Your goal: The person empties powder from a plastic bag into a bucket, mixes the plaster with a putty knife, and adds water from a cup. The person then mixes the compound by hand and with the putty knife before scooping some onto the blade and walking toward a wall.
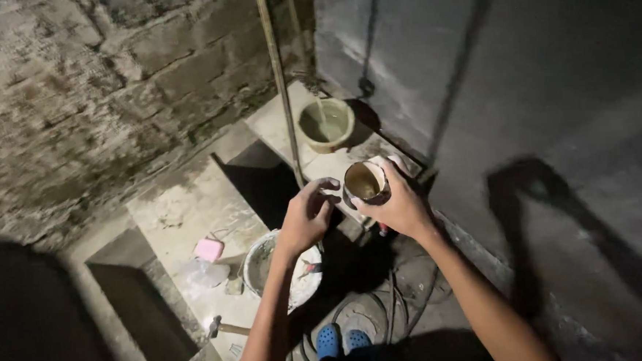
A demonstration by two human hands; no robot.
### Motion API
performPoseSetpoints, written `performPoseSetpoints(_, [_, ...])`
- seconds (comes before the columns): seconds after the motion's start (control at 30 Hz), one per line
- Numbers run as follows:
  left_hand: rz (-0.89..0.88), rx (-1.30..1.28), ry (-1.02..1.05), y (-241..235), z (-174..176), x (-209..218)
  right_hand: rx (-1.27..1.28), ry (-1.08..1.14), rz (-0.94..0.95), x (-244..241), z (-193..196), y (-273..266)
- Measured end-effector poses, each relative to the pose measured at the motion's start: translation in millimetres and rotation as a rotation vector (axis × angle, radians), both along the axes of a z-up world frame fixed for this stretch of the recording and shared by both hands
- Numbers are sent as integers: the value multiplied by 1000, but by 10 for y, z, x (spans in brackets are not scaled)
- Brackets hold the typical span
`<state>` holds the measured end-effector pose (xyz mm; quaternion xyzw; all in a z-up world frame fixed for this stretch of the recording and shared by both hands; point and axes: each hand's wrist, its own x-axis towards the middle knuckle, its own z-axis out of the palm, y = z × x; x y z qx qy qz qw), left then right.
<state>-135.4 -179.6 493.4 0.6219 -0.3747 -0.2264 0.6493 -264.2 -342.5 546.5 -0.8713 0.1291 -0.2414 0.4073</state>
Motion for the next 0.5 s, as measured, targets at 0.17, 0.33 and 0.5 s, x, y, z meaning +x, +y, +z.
performPoseSetpoints(0.17, [-86,11,-37,-209,46,35,-114,12,-127,-302,135,-115])
performPoseSetpoints(0.33, [-145,123,38,-433,59,-51,-184,11,-194,-508,162,-307])
performPoseSetpoints(0.5, [-180,-11,-25,-798,-46,-111,-169,65,-204,-699,80,-677])
